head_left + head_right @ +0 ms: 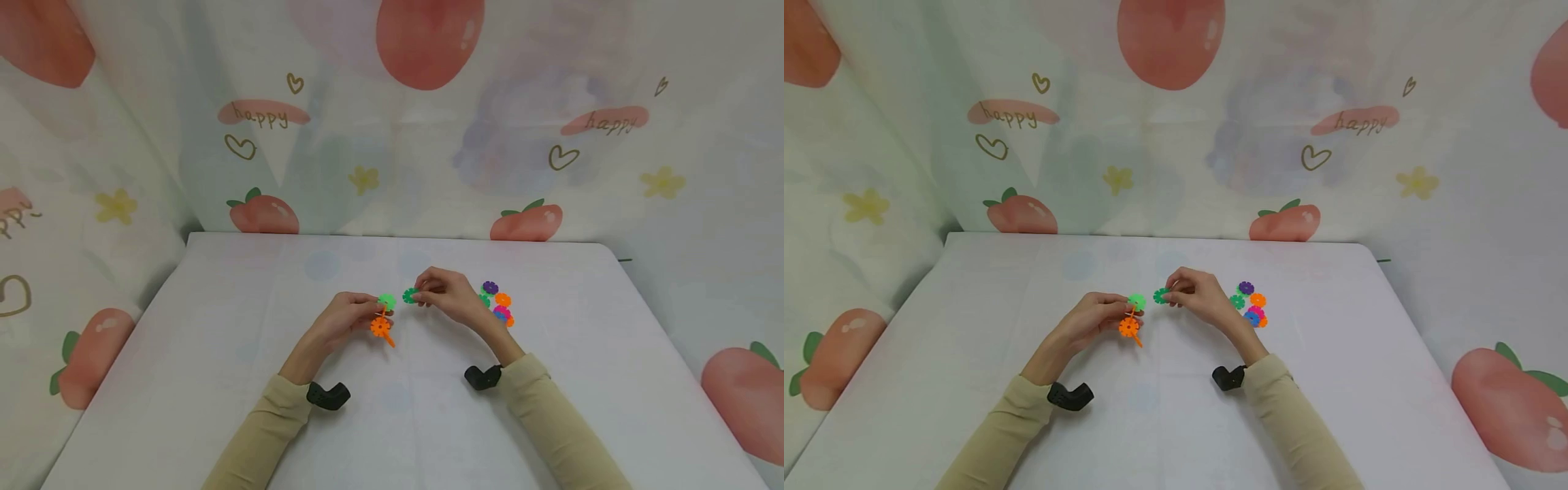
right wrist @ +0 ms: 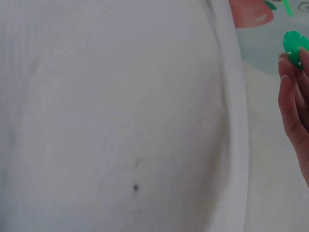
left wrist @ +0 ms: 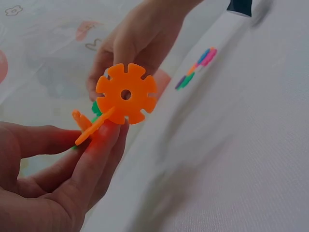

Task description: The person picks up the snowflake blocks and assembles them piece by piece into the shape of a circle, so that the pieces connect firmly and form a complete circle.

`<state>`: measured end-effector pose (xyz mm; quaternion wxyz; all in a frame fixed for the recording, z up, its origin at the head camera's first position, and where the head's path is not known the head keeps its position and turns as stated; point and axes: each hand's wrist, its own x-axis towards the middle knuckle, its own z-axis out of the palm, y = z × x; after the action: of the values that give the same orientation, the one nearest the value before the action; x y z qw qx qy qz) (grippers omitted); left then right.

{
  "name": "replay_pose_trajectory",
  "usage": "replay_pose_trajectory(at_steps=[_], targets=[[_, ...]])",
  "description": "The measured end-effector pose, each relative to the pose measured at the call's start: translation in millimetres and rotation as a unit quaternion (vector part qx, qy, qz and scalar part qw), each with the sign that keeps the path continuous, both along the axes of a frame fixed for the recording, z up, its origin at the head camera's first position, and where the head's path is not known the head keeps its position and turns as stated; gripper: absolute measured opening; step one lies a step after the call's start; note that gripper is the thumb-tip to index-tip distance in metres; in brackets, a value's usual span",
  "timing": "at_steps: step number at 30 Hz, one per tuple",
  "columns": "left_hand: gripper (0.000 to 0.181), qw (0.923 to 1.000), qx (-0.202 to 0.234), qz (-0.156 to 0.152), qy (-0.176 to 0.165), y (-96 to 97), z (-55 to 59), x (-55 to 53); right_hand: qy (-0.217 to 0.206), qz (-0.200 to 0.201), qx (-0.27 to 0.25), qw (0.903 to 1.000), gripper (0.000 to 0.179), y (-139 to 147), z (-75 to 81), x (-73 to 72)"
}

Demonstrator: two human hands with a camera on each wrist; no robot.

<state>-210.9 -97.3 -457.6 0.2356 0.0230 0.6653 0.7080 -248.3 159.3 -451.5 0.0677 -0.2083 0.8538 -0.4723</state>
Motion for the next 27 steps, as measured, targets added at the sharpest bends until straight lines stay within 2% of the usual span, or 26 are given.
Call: replay_pose_trajectory(at_steps=[7, 12, 20, 24, 27], targets=[[0.034, 0.9999, 0.010, 0.000, -0.001, -0.2, -1.5, -1.3, 0.009, 0.018, 0.000, 0.9998, 0.010, -11.2, 1.4, 1.5], [0.032, 0.9999, 0.011, 0.011, -0.004, -0.7, -1.4, -2.1, 0.038, 0.012, 0.009, 0.9991, 0.007, -14.3, -1.3, 1.8], [0.032, 0.9998, 0.016, 0.009, -0.005, -1.1, -1.5, -1.8, 0.076, 0.024, 0.004, 0.9968, 0.008, -21.0, -3.4, 3.6], [0.031, 0.9996, 0.007, 0.023, -0.015, -0.7, -2.0, -1.9, 0.112, 0.034, -0.003, 0.9931, 0.007, -24.8, -4.9, 3.6], [0.029, 0.9994, -0.005, 0.030, -0.016, 0.9, -2.9, -1.9, 0.159, 0.050, 0.000, 0.9861, 0.008, -27.3, -4.0, 4.6]])
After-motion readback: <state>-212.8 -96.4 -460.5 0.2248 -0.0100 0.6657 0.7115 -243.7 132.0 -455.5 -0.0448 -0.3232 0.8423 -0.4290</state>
